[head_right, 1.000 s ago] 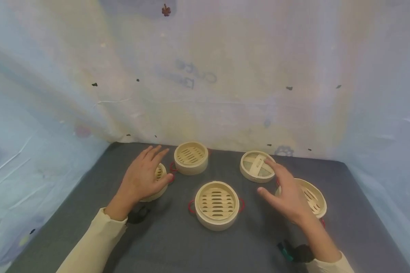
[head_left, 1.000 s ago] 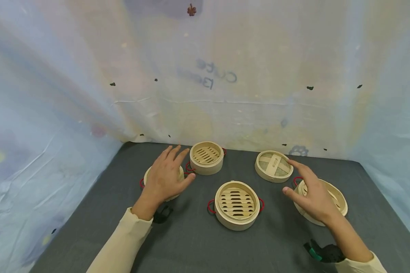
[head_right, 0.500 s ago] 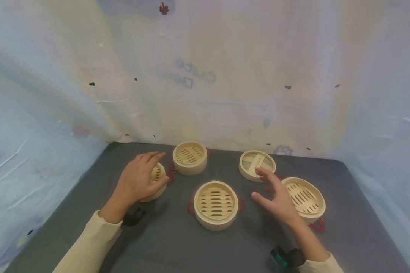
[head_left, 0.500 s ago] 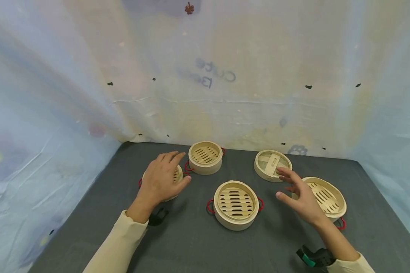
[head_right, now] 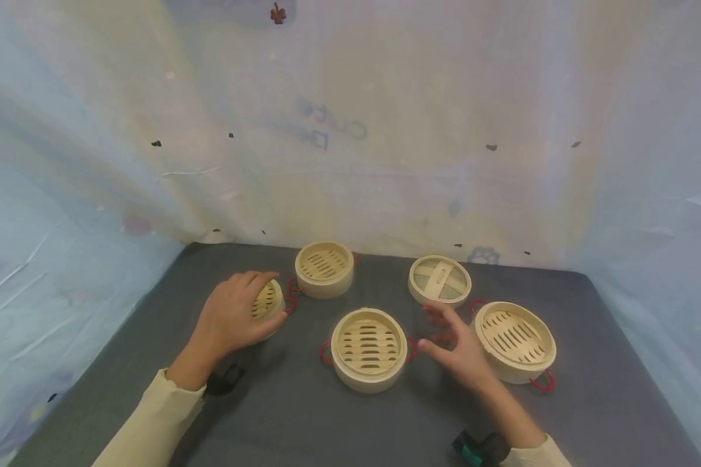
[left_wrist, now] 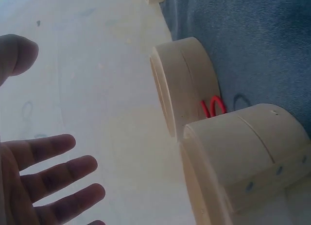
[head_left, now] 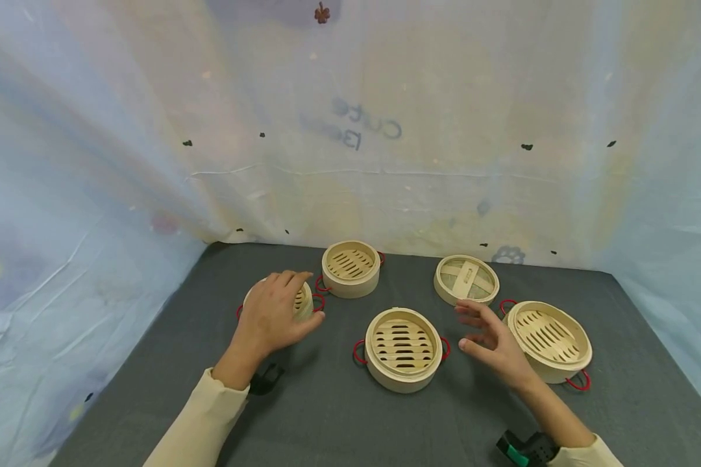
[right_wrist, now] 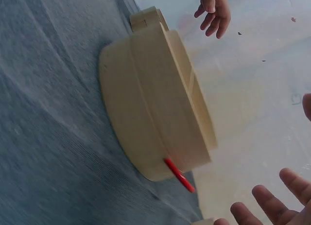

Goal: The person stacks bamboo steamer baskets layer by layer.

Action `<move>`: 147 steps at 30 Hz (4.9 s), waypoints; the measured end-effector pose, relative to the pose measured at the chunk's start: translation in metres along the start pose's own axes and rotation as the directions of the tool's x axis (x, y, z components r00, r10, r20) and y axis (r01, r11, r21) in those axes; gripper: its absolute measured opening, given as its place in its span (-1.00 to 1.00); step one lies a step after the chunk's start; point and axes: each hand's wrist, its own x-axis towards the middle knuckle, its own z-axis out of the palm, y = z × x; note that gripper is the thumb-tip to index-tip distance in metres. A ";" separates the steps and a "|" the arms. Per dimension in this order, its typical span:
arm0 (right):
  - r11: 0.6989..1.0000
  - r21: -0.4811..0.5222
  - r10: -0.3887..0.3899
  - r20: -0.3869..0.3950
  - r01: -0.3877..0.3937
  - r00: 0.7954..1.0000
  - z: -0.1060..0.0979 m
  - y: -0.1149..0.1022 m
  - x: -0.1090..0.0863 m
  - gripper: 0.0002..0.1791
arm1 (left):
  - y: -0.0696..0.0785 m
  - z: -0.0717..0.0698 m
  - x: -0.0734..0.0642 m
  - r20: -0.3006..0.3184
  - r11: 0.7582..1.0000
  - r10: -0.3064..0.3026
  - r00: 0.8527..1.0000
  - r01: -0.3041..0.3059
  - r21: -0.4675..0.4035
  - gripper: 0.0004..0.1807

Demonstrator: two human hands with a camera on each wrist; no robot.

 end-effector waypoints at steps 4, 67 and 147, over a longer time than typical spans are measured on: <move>0.995 0.101 0.002 0.033 -0.005 0.999 0.007 0.005 -0.003 -0.36 | -0.004 0.003 -0.004 -0.016 1.000 0.023 1.000 -0.023 -0.011 -0.32; 0.998 0.052 0.028 0.130 -0.035 0.991 0.039 0.043 -0.017 -0.08 | -0.028 0.026 -0.024 0.281 0.987 -0.132 0.951 0.151 -0.047 -0.64; 0.975 -0.096 0.205 0.042 -0.201 0.978 0.048 0.038 -0.015 -0.11 | 0.015 -0.001 -0.011 -0.069 0.988 0.136 0.988 -0.140 -0.064 -0.61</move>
